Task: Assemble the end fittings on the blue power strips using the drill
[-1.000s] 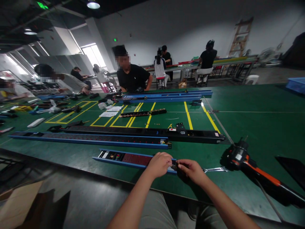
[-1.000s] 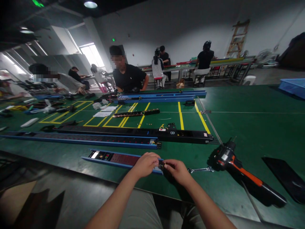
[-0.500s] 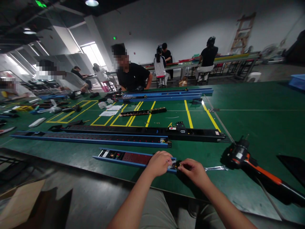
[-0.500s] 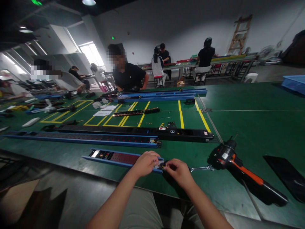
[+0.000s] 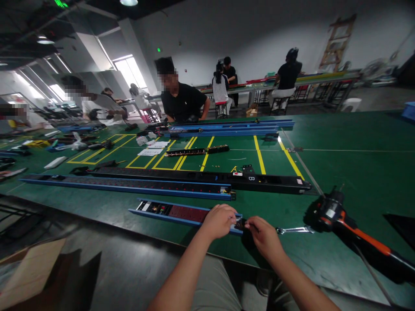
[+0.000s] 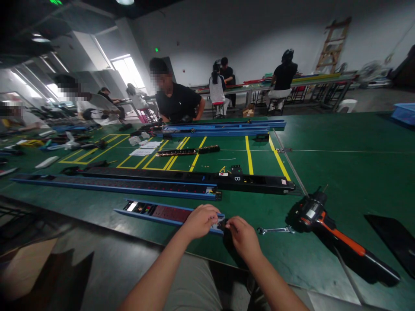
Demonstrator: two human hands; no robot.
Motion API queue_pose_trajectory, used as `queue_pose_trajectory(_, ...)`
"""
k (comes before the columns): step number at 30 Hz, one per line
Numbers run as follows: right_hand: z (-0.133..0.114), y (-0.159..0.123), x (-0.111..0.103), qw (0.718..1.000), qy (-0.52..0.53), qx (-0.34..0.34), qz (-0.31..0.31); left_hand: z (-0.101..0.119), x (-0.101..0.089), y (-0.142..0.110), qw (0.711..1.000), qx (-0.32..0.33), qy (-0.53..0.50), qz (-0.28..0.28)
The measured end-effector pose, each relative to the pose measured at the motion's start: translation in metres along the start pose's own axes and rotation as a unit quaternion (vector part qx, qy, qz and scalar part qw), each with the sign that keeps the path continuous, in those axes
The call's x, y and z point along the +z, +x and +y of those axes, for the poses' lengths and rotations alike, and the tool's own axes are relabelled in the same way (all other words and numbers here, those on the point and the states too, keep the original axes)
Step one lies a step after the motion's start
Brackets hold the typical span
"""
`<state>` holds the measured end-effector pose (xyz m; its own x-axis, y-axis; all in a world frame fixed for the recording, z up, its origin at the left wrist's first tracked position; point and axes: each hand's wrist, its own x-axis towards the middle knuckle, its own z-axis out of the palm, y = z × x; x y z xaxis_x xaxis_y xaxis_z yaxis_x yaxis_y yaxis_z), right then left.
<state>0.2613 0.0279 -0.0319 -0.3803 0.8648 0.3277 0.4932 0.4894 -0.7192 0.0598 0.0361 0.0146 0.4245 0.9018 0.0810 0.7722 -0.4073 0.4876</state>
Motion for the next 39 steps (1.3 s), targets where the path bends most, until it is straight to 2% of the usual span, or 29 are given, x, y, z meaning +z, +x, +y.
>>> queue_pose_trajectory(6,0.011,0.017,-0.002,0.986,-0.056,-0.146,-0.063,0.000,-0.002,0.000,1.000,0.015,0.010,-0.017)
queue_pose_trajectory(11,0.012,0.036,-0.019,0.931,-0.144,-0.287,-0.172,-0.002,-0.001,0.002,0.999,0.018,0.023,-0.038)
queue_pose_trajectory(13,0.010,0.042,-0.024,0.907,-0.179,-0.329,-0.192,-0.004,-0.001,0.004,0.999,0.019,0.024,-0.044)
queue_pose_trajectory(15,0.009,0.045,-0.026,0.895,-0.196,-0.345,-0.203,-0.005,-0.002,0.006,0.998,0.020,0.023,-0.049)
queue_pose_trajectory(17,0.011,0.046,-0.026,0.904,-0.189,-0.326,-0.203,-0.006,-0.004,0.008,0.998,0.020,0.023,-0.054)
queue_pose_trajectory(21,0.019,0.038,-0.025,0.951,-0.128,-0.230,-0.163,-0.005,-0.003,0.010,0.998,0.019,0.029,-0.056)
queue_pose_trajectory(24,0.019,0.026,-0.023,0.985,-0.069,-0.123,-0.098,-0.003,-0.002,0.009,0.998,0.017,0.037,-0.046)
queue_pose_trajectory(26,0.014,0.016,-0.020,0.997,-0.037,-0.048,-0.046,-0.001,-0.002,0.007,0.998,0.017,0.041,-0.038)
queue_pose_trajectory(28,0.007,0.007,-0.016,1.000,-0.016,0.006,-0.010,0.001,-0.004,0.005,0.998,0.021,0.040,-0.032)
queue_pose_trajectory(31,-0.003,0.001,-0.008,0.999,0.006,0.042,0.009,0.002,-0.009,0.003,0.999,0.030,0.033,-0.031)
queue_pose_trajectory(35,-0.004,0.004,-0.005,0.998,0.006,0.067,-0.007,0.002,-0.012,0.001,0.999,0.025,0.025,-0.036)
queue_pose_trajectory(39,0.005,0.008,-0.006,0.996,-0.018,0.079,-0.044,0.002,-0.006,-0.001,1.000,-0.006,0.006,-0.014)
